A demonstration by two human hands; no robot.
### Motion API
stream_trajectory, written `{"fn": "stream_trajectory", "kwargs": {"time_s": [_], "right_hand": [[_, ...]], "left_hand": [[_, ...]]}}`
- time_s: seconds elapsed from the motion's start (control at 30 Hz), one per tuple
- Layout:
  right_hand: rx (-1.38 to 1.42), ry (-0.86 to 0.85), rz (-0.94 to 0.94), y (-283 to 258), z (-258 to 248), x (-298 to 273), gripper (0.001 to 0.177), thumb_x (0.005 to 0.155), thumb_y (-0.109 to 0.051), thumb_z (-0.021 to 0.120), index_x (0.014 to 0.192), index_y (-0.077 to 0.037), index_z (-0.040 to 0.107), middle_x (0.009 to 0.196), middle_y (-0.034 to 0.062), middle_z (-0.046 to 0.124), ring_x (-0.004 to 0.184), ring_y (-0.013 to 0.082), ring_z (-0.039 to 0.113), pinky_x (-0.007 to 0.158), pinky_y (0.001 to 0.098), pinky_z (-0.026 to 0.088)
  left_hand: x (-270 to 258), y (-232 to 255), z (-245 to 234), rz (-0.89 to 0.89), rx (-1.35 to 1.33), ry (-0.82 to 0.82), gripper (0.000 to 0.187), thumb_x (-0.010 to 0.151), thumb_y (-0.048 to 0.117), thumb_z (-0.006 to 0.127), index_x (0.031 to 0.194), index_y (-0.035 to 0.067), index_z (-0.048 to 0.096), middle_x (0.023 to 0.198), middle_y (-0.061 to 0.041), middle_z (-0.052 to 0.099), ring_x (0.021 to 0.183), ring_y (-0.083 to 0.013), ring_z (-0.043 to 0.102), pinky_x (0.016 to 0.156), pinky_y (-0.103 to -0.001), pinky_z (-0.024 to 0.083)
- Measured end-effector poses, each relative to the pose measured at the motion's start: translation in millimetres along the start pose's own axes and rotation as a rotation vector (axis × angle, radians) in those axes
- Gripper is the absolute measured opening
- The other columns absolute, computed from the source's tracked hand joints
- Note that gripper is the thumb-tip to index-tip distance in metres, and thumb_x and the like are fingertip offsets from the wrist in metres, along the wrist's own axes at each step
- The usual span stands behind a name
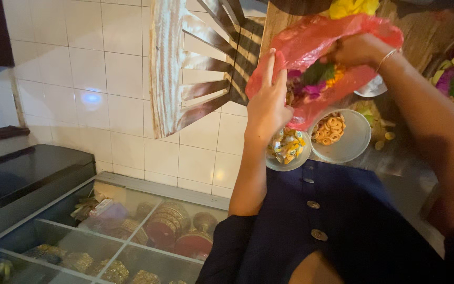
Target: The person assembles small floral offerings by placing flowers, leaves, and small food items into banana-leaf cones, and then secures a red bag of additional supplies from a refrigerator.
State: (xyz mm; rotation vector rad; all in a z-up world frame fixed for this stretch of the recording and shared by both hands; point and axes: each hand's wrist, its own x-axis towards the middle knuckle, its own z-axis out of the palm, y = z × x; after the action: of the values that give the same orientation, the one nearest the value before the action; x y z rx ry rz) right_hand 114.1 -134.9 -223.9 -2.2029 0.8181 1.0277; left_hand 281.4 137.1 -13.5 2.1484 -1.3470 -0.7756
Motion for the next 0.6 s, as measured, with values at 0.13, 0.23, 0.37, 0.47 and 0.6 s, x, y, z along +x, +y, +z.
{"fn": "stream_trajectory", "kwargs": {"time_s": [0.13,0.23,0.37,0.47,0.6], "right_hand": [[0.144,0.240,-0.078,6,-21,-17,0.048,0.100,-0.046,0.058,0.122,-0.008,0.076,0.115,0.0213,0.075,0.097,0.0368,0.070,0.088,0.0447,0.052],[0.338,0.376,-0.075,-12,-39,-41,0.050,0.095,-0.048,0.065,0.123,-0.007,0.071,0.110,0.0199,0.072,0.094,0.0325,0.069,0.082,0.0413,0.051],[0.663,0.214,-0.273,-42,-50,-73,0.035,0.101,-0.031,0.066,0.122,-0.004,0.072,0.104,0.0108,0.073,0.096,0.0228,0.063,0.087,0.0381,0.050],[1.074,0.163,-0.455,-52,-46,-105,0.040,0.091,-0.014,0.070,0.130,-0.005,0.064,0.114,-0.0008,0.071,0.101,0.0100,0.063,0.089,0.0298,0.052],[1.156,0.094,-0.218,-38,-39,-155,0.037,0.097,-0.014,0.073,0.126,0.005,0.063,0.104,0.0142,0.068,0.086,0.0239,0.062,0.063,0.0443,0.048]], "left_hand": [[0,7,-4,0.066,-0.002,0.071,0.106,0.056,-0.004,0.074,0.154,0.004,0.036,0.168,-0.012,0.018,0.131,-0.0398,0.058,0.081,-0.045,0.058],[-2,15,-9,-0.076,-0.162,-0.041,0.102,0.063,-0.002,0.072,0.157,0.008,0.034,0.173,-0.016,0.013,0.110,-0.0297,0.069,0.087,-0.042,0.057],[-6,31,-16,0.066,-0.100,0.156,0.107,0.060,0.015,0.084,0.155,0.006,0.036,0.166,-0.025,0.019,0.144,-0.0407,0.044,0.110,-0.044,0.047],[-11,48,-24,0.096,-0.030,0.225,0.103,0.071,0.041,0.087,0.156,0.007,0.038,0.164,-0.028,0.022,0.146,-0.0447,0.037,0.117,-0.050,0.037],[-18,82,-29,0.096,-0.004,0.301,0.086,0.086,0.058,0.077,0.153,0.012,0.050,0.164,-0.027,0.032,0.147,-0.0417,0.039,0.121,-0.054,0.034]]}}
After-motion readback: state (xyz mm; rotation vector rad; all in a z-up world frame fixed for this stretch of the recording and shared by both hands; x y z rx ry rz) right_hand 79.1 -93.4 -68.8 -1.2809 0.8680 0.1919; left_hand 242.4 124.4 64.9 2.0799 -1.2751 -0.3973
